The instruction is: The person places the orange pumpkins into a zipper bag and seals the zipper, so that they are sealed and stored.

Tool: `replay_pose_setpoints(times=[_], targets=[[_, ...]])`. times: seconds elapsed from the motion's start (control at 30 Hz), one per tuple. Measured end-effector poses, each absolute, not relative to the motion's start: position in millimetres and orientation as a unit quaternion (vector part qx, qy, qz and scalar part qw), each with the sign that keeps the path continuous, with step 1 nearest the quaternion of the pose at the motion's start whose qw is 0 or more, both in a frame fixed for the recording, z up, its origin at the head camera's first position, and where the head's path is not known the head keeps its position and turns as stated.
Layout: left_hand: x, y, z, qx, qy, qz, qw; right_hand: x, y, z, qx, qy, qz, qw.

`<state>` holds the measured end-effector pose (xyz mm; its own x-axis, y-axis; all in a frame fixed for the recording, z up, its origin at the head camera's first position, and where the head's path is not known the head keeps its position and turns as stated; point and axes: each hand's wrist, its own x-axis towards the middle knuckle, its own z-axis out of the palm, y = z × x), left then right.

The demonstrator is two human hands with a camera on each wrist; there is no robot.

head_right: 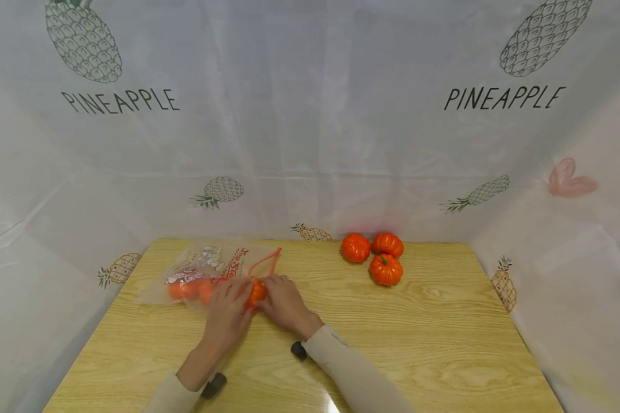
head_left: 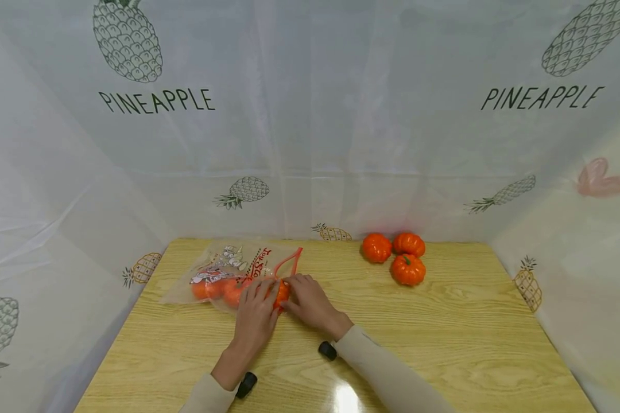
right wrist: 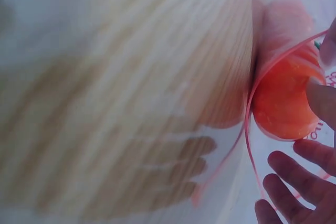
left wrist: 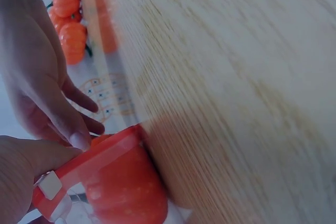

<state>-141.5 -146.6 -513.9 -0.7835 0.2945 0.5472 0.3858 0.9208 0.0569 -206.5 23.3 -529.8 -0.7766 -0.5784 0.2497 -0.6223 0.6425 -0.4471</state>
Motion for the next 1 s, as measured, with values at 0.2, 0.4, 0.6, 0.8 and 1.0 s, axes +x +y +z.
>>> replay_pose_setpoints(times=[0.2, 0.4, 0.6, 0.8, 1.0], targets=[[-143, -146, -515, -0.184, -0.939, -0.070, 0.283, -208, 18, -529, 0.333, -0.912, 0.236, 0.041], [-143, -146, -516, -0.187, -0.939, -0.067, 0.282, -206, 17, -531, 0.306, -0.919, 0.242, 0.054], [-144, -147, -517, -0.187, -0.938, -0.080, 0.282, -205, 13, -530, 0.308, -0.920, 0.233, 0.062], [-144, -147, -517, -0.185, -0.939, -0.076, 0.279, -203, 12, -529, 0.281, -0.931, 0.219, 0.077], [-144, -147, -518, -0.186, -0.940, -0.068, 0.277, -199, 10, -531, 0.267, -0.933, 0.230, 0.076]])
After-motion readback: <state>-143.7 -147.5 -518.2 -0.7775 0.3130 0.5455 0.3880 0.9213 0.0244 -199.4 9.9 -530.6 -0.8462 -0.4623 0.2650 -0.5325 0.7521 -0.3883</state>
